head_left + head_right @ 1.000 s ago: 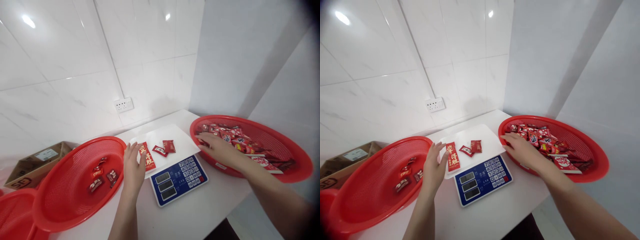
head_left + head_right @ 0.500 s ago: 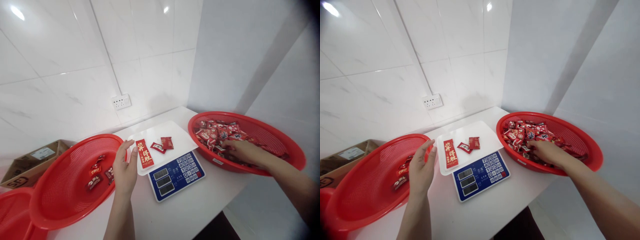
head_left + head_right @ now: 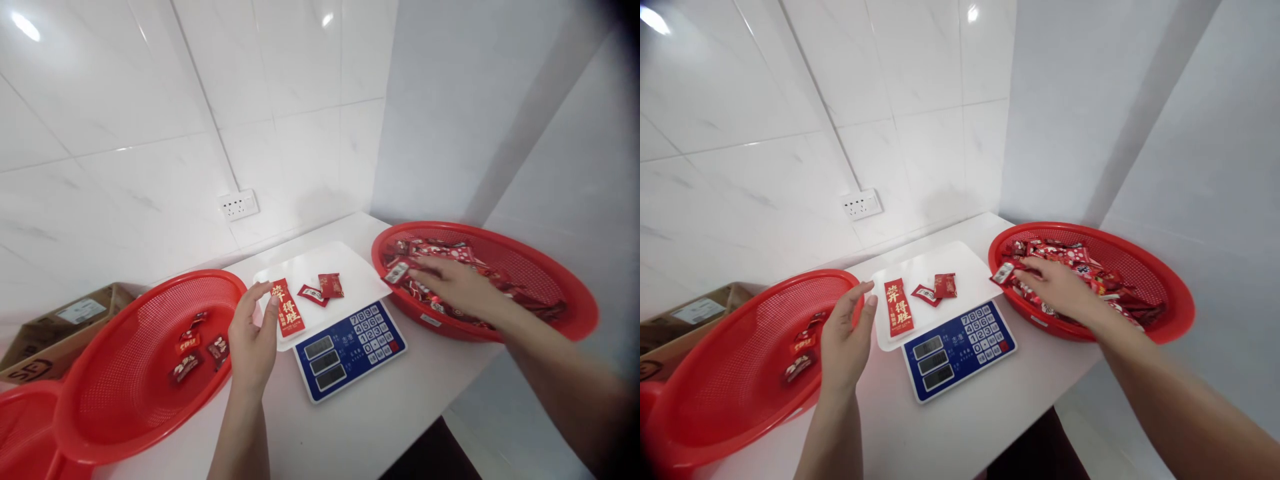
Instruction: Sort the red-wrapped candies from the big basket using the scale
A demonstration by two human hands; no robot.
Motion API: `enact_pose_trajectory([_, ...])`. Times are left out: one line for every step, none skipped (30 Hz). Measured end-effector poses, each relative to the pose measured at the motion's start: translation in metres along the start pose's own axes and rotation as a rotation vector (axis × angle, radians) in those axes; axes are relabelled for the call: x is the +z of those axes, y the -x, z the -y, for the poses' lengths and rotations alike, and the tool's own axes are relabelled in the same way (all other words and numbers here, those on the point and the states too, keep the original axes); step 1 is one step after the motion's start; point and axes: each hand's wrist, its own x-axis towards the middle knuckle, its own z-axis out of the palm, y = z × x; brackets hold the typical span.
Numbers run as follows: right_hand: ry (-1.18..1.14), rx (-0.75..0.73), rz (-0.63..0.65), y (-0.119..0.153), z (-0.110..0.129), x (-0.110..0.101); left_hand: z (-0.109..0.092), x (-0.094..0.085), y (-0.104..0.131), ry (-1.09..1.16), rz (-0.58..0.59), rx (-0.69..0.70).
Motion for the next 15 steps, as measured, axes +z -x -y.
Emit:
enact_pose_trajectory([-0.065, -0.037, 0.067, -0.002, 0.013, 0.006, 0.000, 0.000, 0.000, -0.001, 0.006, -0.002])
enact_pose_trajectory([-0.112, -0.076, 0.139, -0.004, 0.024, 0.013, -0.001, -0.001, 0.000, -0.004, 0.012, -0.005])
enact_pose_trajectory([-0.144, -0.093, 0.197, -0.006, 0.034, 0.019, -0.001, -0.001, 0.001, -0.008, 0.017, -0.007])
enact_pose_trajectory([-0.164, -0.096, 0.215, -0.009, 0.041, 0.024, 0.000, -0.002, 0.001, -0.013, 0.020, -0.007])
enact_pose_trajectory([-0.171, -0.094, 0.208, -0.011, 0.046, 0.029, 0.000, -0.002, 0.000, -0.017, 0.020, -0.005])
enact_pose_trajectory([-0.171, -0.090, 0.175, -0.013, 0.049, 0.033, 0.001, -0.003, 0.000, -0.018, 0.018, -0.002])
enact_pose_trajectory([-0.169, -0.093, 0.130, -0.014, 0.050, 0.036, 0.001, -0.003, 0.000, -0.018, 0.016, 0.001])
enact_pose_trajectory([-0.168, -0.104, 0.087, -0.014, 0.050, 0.038, 0.002, -0.004, 0.000, -0.015, 0.014, 0.004])
enact_pose_trajectory([-0.174, -0.115, 0.055, -0.013, 0.048, 0.040, 0.002, -0.004, 0.000, -0.012, 0.014, 0.005])
enact_pose_trajectory([-0.185, -0.119, 0.032, -0.011, 0.045, 0.041, 0.003, -0.004, -0.001, -0.009, 0.015, 0.004])
enact_pose_trajectory([-0.205, -0.115, 0.022, -0.008, 0.042, 0.041, 0.003, -0.004, -0.001, -0.009, 0.019, 0.001])
enact_pose_trajectory([-0.231, -0.106, 0.013, -0.004, 0.038, 0.041, 0.003, -0.003, -0.001, -0.009, 0.022, -0.002])
enact_pose_trajectory([-0.264, -0.092, 0.003, 0.000, 0.035, 0.042, 0.004, -0.003, -0.001, -0.011, 0.028, -0.004])
enact_pose_trajectory([-0.302, -0.075, -0.003, 0.004, 0.033, 0.042, 0.004, -0.002, -0.001, -0.015, 0.034, -0.005])
enact_pose_trajectory([-0.344, -0.057, -0.003, 0.008, 0.031, 0.043, 0.004, -0.001, -0.001, -0.019, 0.040, -0.007])
